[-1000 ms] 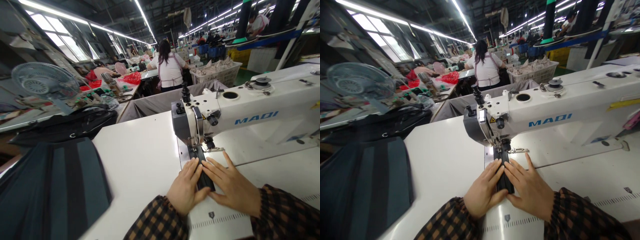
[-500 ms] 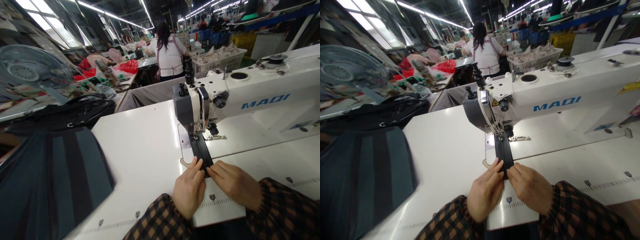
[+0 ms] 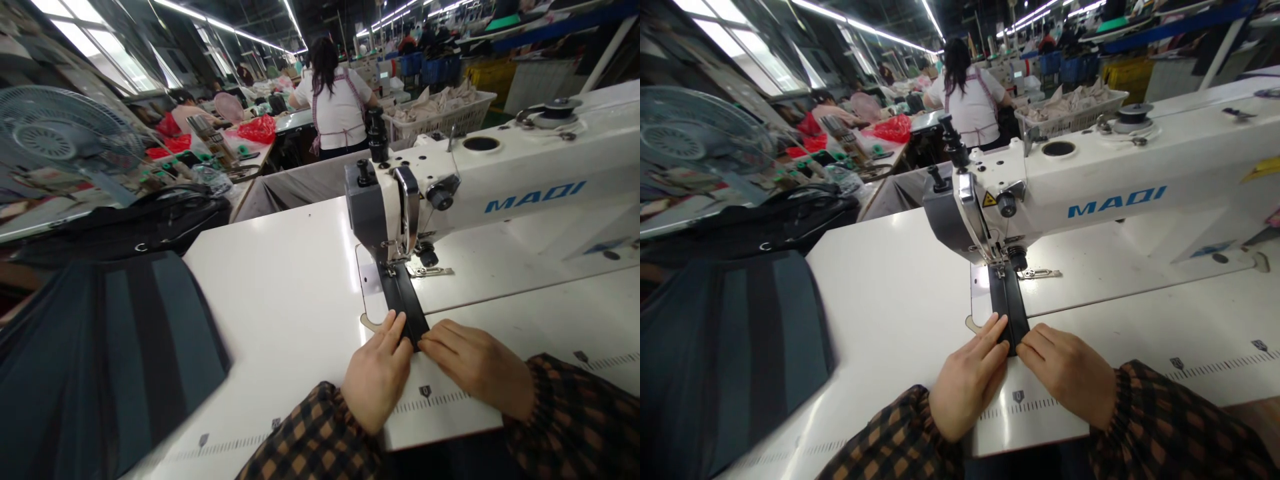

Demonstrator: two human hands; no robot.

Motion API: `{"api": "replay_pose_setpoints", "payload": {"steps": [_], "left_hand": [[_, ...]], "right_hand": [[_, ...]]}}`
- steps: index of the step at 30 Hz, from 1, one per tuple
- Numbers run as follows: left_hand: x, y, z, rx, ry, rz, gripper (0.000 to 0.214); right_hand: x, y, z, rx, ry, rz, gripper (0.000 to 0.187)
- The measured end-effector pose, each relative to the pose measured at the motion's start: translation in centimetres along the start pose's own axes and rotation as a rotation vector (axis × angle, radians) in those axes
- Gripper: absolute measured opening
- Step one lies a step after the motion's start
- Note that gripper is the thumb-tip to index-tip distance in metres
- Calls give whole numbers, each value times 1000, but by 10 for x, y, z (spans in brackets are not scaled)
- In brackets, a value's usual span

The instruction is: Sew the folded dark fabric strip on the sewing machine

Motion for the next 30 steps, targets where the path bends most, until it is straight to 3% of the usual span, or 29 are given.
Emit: {"api": "replay_pose_setpoints", "payload": {"steps": [5,10,12,26,30], "left_hand": [[1,-6,-4,-11,36,58,12],[17,-34,-4,-46,149,-132,18],[23,-39,-2,-24,172,-117,26],[18,-48,7,35,104,52,26],[16,-51,6,65,101,17,24]], "right_hand": [[4,0,3,18,26,24,23],[5,-3,4,4,15,0,20],[5,-3,4,-1,15,6,20],[47,24,14,-116,15,-28,21],[61,32,19,-155,28,-34,19]]}}
Point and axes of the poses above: each hand's wrist, its own x-axis towards the middle knuckle, its own z-axis out of the palm, y = z × x, the point moved 4 cm from there along x, towards the middle knuckle, and after that the axes turned 15 degrees about z, right-handed, at the moved point
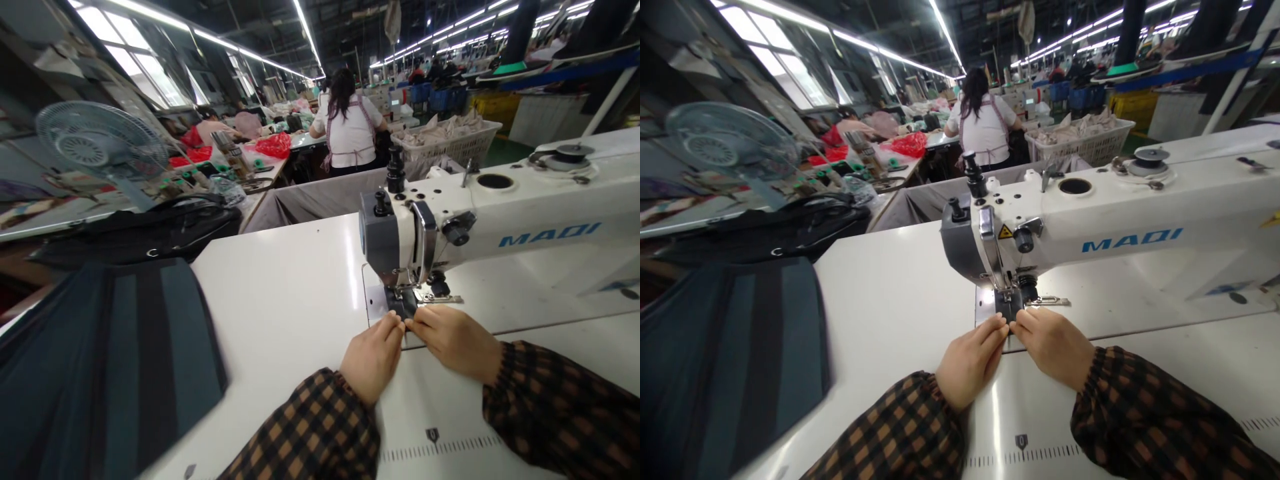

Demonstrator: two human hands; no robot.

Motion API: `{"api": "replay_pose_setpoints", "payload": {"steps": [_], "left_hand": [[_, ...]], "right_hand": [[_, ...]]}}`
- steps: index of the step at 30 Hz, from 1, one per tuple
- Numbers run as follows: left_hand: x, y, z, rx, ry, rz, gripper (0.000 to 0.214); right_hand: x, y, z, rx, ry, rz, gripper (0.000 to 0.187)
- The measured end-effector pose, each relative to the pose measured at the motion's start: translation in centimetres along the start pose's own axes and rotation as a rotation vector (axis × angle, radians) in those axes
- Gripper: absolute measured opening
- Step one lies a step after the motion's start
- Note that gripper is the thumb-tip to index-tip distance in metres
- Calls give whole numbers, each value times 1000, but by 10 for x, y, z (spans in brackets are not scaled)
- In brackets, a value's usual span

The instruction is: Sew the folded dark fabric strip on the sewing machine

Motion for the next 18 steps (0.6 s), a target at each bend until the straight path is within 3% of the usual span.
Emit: {"api": "replay_pose_setpoints", "payload": {"steps": [9,18], "left_hand": [[14,-20,6,5,35,-95,26],[10,-16,8,24,99,-142,37]], "right_hand": [[11,5,7,-22,27,71,21],[2,4,2,95,137,27,24]]}}
Point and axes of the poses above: each hand's wrist, its own x-axis towards the middle knuckle, its own z-axis out of the palm, y = z × x, the point moved 4 cm from there along x, towards the middle knuckle, and after that the axes turned 15 degrees about z, right-handed, at the moved point
